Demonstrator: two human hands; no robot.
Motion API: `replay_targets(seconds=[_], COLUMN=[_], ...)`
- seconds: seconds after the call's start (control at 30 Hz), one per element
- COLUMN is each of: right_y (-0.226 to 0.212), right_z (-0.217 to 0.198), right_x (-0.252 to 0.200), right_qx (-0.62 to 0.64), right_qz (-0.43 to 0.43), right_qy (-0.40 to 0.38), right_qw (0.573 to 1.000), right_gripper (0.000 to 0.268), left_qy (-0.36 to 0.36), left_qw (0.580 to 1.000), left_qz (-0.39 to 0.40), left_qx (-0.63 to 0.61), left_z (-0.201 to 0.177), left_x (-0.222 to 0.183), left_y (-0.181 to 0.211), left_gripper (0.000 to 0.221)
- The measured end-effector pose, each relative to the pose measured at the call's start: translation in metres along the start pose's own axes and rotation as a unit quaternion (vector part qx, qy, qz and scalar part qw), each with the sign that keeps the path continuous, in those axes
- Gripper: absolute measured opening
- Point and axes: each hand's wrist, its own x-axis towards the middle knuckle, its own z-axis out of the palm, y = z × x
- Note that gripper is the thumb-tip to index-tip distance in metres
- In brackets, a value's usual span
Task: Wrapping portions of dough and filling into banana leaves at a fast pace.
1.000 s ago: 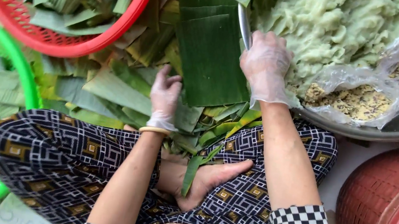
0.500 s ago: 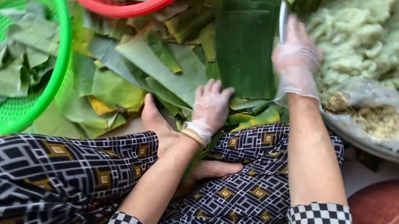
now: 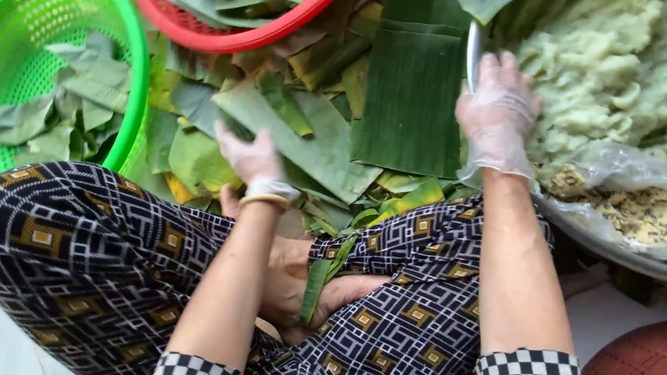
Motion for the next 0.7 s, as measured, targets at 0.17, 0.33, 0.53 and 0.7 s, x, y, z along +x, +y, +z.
replay_targets(seconds=[0.17, 0.33, 0.53, 0.7], right_y=[0.0, -0.003, 0.0, 0.003], right_z=[0.0, -0.006, 0.002, 0.005], right_x=[0.003, 0.0, 0.003, 0.006], right_qx=[0.011, 0.039, 0.101, 0.098], right_qz=[0.003, 0.008, 0.069, 0.067], right_qy=[0.011, 0.005, -0.06, -0.059], right_qw=[1.0, 0.999, 0.991, 0.991], right_gripper=[0.043, 0.04, 0.057, 0.056], left_qy=[-0.045, -0.138, -0.145, -0.114], left_qw=[0.998, 0.945, 0.892, 0.971], left_qz=[-0.049, -0.136, -0.213, -0.115], left_qx=[-0.021, -0.264, -0.371, -0.177], left_z=[0.017, 0.018, 0.031, 0.026], left_x=[0.03, 0.045, 0.008, 0.005], left_y=[-0.027, 0.014, -0.018, 0.005], left_gripper=[0.052, 0.023, 0.065, 0.024])
